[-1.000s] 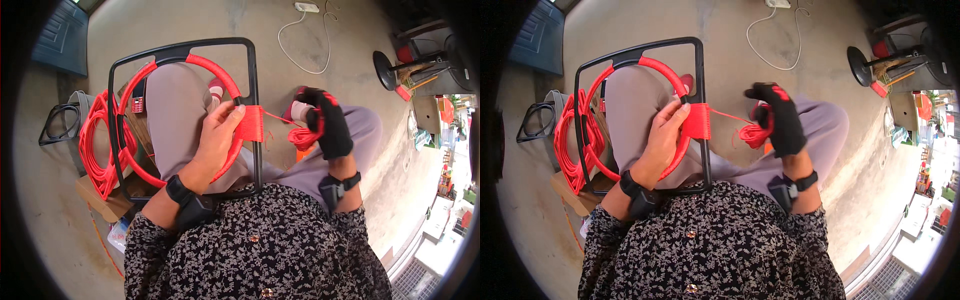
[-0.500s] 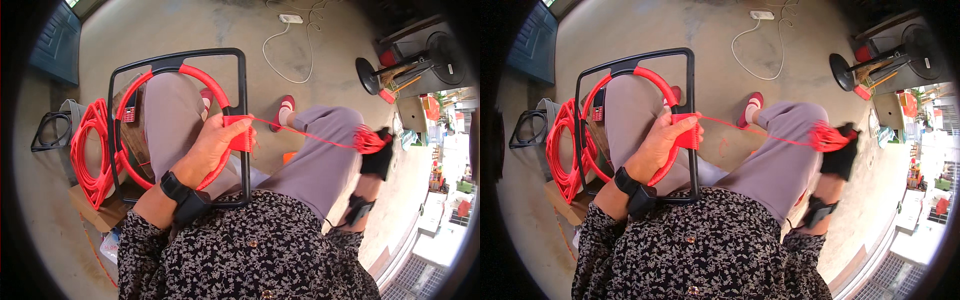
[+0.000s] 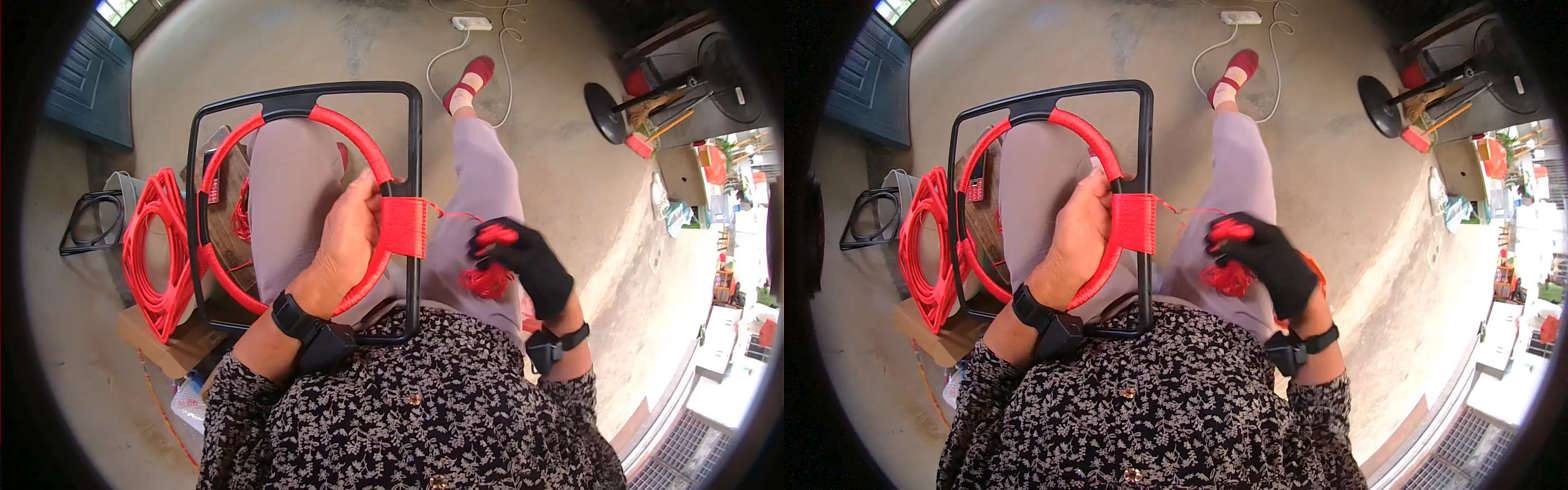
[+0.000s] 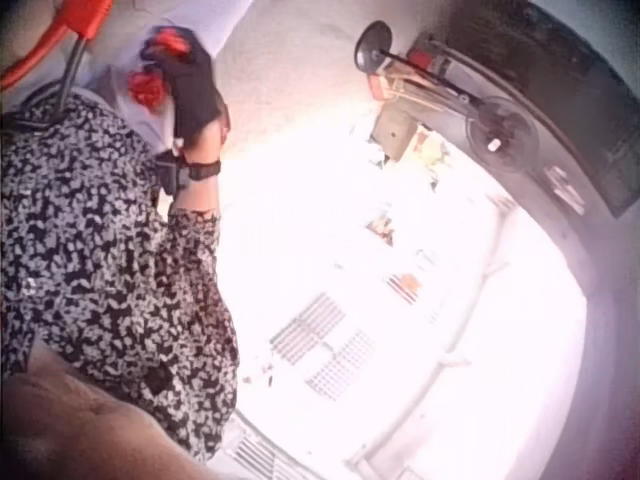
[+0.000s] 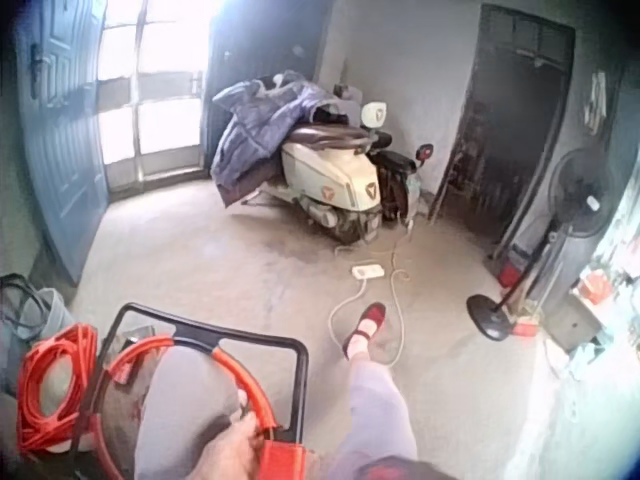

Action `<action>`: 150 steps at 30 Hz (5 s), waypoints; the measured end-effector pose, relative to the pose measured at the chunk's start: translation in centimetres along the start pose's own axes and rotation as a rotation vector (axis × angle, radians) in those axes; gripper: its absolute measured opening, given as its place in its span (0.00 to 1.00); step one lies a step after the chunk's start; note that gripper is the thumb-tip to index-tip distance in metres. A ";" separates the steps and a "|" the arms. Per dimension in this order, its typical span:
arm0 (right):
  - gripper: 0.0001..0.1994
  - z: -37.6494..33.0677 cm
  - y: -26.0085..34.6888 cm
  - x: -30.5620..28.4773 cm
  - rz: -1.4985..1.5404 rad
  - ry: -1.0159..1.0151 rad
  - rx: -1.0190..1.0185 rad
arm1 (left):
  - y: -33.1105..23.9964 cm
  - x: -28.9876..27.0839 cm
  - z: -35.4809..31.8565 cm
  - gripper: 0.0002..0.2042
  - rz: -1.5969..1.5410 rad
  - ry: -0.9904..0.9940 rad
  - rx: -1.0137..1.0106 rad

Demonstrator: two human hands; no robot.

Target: The recorder is wrapping a red cable around a black metal frame.

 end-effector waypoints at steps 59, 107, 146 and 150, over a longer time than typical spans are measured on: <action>0.14 12.0 4.2 5.3 -0.116 -0.234 -0.210 | -0.1 0.7 1.0 0.06 1.548 -0.195 0.955; 0.12 9.6 -2.0 1.1 0.839 0.225 -0.126 | 0.7 0.1 0.1 0.14 0.278 -0.037 0.066; 0.18 10.1 1.5 4.1 -0.241 0.339 0.100 | 0.6 -1.3 1.1 0.20 0.578 -0.173 0.434; 0.16 10.8 1.6 4.0 -0.473 0.254 -0.105 | 0.6 -1.5 0.6 0.20 0.349 -0.135 0.338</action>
Point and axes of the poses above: each hand's wrist, its own z-axis towards the middle knuckle, its own x-axis out of the palm, y = z × x, the point moved 1 cm from there along z, towards the middle knuckle, and after that the axes turned 3 degrees about x, right-handed, at the moved point
